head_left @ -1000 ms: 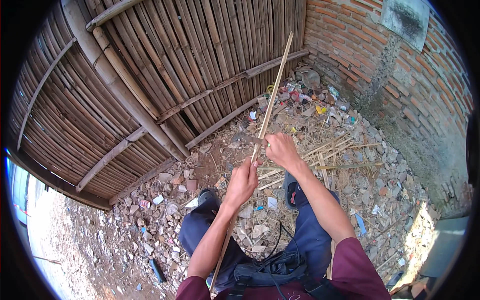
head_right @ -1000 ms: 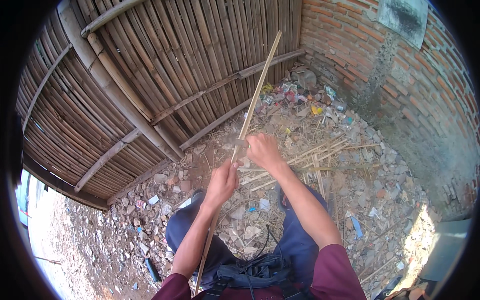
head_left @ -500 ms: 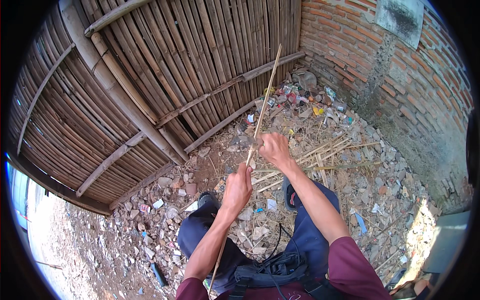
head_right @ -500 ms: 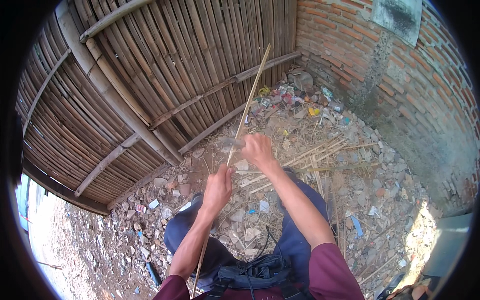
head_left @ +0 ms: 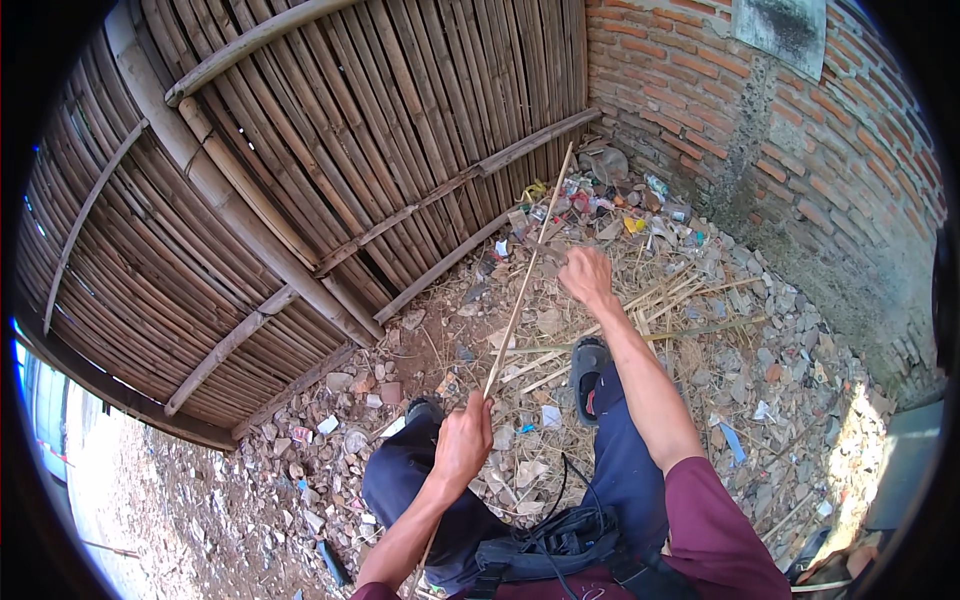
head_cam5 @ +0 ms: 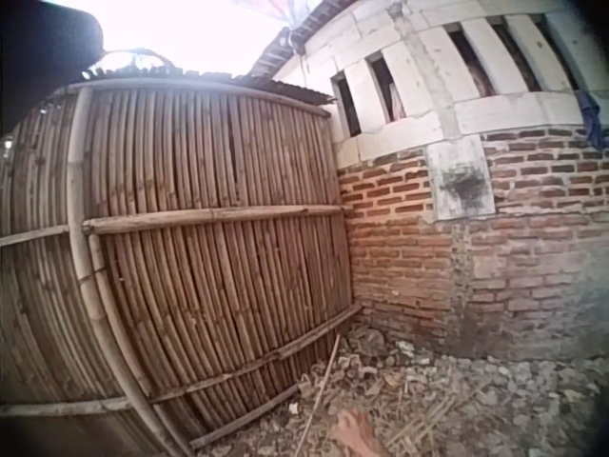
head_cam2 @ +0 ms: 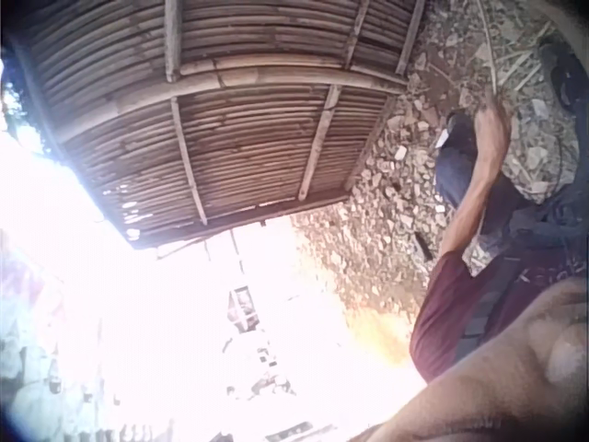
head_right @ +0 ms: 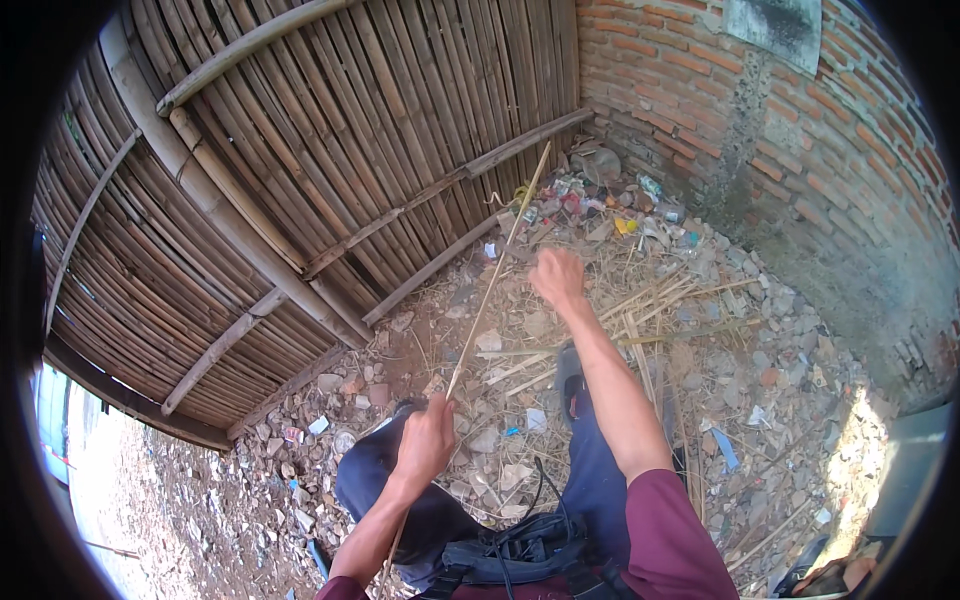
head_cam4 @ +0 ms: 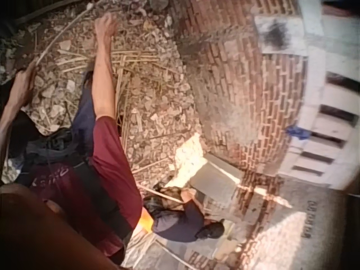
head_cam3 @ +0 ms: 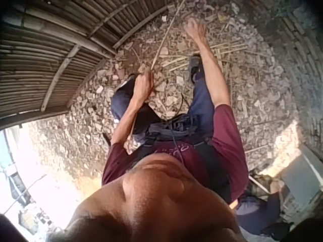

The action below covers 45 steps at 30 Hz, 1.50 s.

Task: The person shaves a thin strip of bamboo using a knife, smoothing the edges and surface while holding the bamboo strip in one hand and the knife in the other.

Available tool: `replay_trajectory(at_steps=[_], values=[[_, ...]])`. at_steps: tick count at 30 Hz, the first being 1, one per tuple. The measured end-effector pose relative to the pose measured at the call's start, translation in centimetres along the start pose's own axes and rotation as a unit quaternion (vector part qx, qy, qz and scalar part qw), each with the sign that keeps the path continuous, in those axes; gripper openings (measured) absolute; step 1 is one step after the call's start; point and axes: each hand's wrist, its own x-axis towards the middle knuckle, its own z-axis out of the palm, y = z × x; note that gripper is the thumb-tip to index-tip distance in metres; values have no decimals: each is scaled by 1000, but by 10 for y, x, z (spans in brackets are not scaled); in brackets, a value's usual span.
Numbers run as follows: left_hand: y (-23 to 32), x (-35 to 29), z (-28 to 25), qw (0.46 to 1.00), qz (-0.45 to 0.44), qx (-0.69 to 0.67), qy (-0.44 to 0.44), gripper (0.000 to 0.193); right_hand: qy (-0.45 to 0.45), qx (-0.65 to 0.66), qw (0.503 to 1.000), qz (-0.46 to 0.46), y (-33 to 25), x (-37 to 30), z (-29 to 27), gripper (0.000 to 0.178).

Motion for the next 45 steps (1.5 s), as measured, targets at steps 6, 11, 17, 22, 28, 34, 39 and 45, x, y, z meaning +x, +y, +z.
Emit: replay_trajectory(at_steps=[6, 11, 17, 22, 28, 34, 39, 45], values=[[15, 18, -17, 998, -32, -48, -6, 26, 20, 33, 999, -18, -12, -7, -4, 21], [12, 55, -19, 986, -70, -148, 9, 36, -83, 43, 994, -49, -43, -20, -10, 27], [12, 82, -6, 984, -34, -168, 46, 33, -54, 103, 980, -162, -68, -41, -13, 27], [8, 84, 3, 970, -60, -235, 14, 30, -68, 95, 979, -165, -81, -50, -19, 14], [5, 75, 17, 988, -2, -142, 62, 27, -86, 109, 976, -170, -89, -57, -20, 16], [26, 63, 11, 997, -5, 38, 74, 25, -79, 120, 972, -186, -91, -62, -21, 17], [24, 57, 12, 995, 3, 50, 90, 25, -80, 106, 977, -166, -95, -63, -17, 14], [21, 53, 10, 995, 5, 45, 87, 25, -55, 101, 981, -159, -96, -64, -15, 13]])
